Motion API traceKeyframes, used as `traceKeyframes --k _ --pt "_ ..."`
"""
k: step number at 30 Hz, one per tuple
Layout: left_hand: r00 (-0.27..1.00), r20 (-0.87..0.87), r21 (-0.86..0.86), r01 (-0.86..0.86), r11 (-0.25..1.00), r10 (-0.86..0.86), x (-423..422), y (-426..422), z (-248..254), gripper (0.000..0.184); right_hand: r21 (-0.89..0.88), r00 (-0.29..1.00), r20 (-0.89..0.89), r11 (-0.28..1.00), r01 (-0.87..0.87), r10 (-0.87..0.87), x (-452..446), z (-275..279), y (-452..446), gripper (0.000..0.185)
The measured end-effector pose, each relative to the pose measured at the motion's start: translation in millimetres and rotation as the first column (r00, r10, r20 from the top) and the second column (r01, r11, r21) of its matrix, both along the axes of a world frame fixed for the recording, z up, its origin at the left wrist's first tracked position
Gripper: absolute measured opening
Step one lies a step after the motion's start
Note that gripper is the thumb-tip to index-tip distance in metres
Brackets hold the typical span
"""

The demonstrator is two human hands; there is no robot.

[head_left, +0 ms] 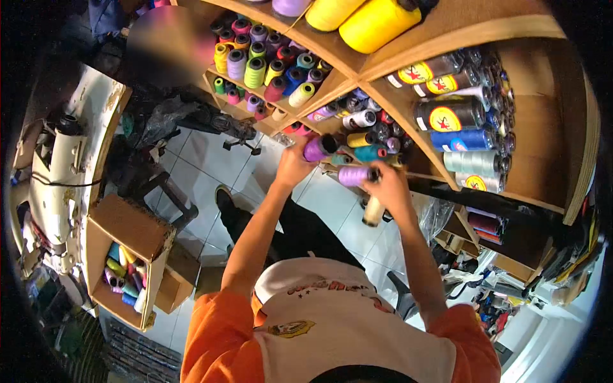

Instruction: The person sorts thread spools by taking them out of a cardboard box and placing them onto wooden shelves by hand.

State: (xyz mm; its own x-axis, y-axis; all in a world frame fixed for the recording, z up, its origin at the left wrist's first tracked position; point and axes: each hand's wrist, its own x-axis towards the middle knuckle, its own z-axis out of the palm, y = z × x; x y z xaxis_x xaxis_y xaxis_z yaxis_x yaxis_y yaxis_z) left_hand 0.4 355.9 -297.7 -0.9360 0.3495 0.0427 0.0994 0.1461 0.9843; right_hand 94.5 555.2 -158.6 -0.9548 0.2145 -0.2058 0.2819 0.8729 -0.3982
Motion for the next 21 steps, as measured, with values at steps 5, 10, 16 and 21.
traceKeyframes --k 5,10,16,21 --pt "0.954 -0.301 -0.021 -0.017 1.000 0.010 -14 44 -35 0.055 0.012 0.977 0.187 0.995 0.102 -0.102 50 -6 -1 0.036" --pt "0.980 -0.198 0.065 0.017 0.998 -0.004 -27 63 -35 0.057 -0.055 0.940 0.327 0.991 0.120 -0.095 87 -15 -6 0.031" --pt "0.944 -0.295 0.103 -0.125 0.987 0.150 -19 72 -45 0.060 -0.050 0.928 0.367 0.995 0.085 -0.061 80 -16 -8 0.031" --pt "0.935 -0.306 -0.027 -0.198 0.980 0.180 -7 72 -41 0.058 -0.064 0.987 0.161 0.998 -0.019 0.029 74 -22 4 0.034"
